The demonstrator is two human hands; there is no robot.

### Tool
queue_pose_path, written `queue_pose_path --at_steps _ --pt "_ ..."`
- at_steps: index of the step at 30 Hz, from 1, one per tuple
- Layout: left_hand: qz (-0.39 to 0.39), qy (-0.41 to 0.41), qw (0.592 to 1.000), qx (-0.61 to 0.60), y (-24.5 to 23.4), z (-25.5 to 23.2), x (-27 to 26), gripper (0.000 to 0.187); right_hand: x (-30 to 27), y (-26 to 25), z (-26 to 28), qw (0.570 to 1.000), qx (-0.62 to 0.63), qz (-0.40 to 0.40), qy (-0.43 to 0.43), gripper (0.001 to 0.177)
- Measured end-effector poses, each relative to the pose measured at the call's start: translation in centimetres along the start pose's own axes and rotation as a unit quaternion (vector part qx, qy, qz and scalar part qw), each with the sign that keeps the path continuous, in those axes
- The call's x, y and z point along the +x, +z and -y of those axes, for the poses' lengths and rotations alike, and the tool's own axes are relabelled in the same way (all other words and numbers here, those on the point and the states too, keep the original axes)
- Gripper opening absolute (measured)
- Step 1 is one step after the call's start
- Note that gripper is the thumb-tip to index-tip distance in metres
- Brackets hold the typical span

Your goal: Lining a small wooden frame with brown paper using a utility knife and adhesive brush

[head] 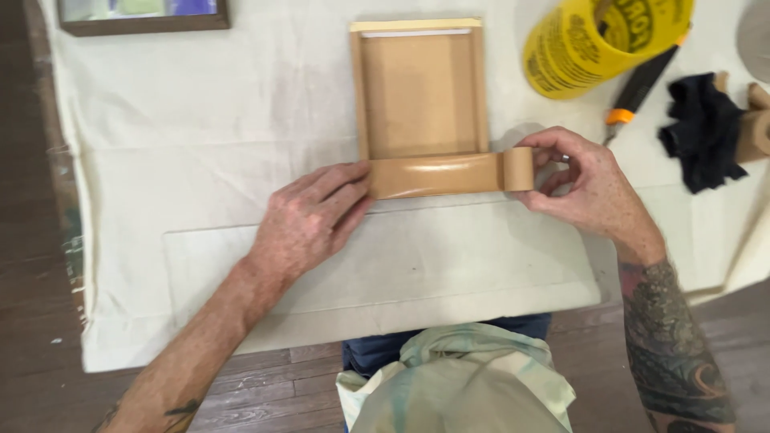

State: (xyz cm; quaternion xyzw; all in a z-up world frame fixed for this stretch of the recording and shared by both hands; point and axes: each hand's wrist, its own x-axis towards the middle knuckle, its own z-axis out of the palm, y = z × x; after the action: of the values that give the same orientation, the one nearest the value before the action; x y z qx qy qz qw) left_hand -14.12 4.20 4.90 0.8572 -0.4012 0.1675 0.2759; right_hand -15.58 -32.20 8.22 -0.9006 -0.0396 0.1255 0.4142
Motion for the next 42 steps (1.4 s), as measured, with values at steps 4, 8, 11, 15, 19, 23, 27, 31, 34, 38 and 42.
queue_pose_path --at_steps 4,8,11,15,19,23,27,31,34,38,42 --pt "0.006 -0.008 1.0 -0.017 -0.2 -0.4 0.4 0.013 -0.4 -1.2 0.0 1.0 0.006 0.005 0.014 0.056" --pt "0.005 -0.018 1.0 -0.015 -0.4 -0.5 0.4 0.012 -0.4 -1.2 -0.2 0.998 -0.031 0.019 -0.055 0.059" --pt "0.006 -0.021 1.0 -0.018 -0.4 -0.6 0.4 0.012 -0.4 -1.1 -0.3 0.997 -0.038 0.022 -0.06 0.061" --pt "0.007 -0.025 1.0 -0.016 -0.2 -0.4 0.2 0.012 -0.3 -1.2 0.0 0.997 -0.041 0.03 -0.057 0.062" --pt "0.006 -0.019 1.0 -0.013 -0.2 -0.4 0.3 0.013 -0.1 -1.4 0.9 0.996 -0.061 0.032 -0.056 0.061" --pt "0.007 -0.023 1.0 -0.018 -0.2 -0.4 0.2 0.012 0.1 -1.4 0.8 0.995 -0.064 0.044 -0.065 0.059" --pt "0.008 -0.02 1.0 -0.016 -0.1 -0.2 0.1 0.013 0.5 -1.5 1.0 0.988 -0.109 0.056 -0.095 0.059" --pt "0.009 -0.023 1.0 -0.017 -0.3 -0.3 0.2 0.012 0.9 -1.3 1.6 0.967 -0.206 0.071 -0.128 0.062" --pt "0.01 -0.02 1.0 -0.012 -0.3 -0.2 0.3 0.011 1.2 -1.0 2.8 0.944 -0.303 0.092 -0.091 0.055" --pt "0.004 -0.016 1.0 -0.012 -0.3 -0.1 0.2 0.009 1.5 -0.1 3.0 0.886 -0.439 0.131 -0.073 0.04" --pt "0.001 -0.015 1.0 -0.006 -0.1 0.0 0.1 0.008 2.2 0.3 3.1 0.83 -0.527 0.141 -0.111 0.034"
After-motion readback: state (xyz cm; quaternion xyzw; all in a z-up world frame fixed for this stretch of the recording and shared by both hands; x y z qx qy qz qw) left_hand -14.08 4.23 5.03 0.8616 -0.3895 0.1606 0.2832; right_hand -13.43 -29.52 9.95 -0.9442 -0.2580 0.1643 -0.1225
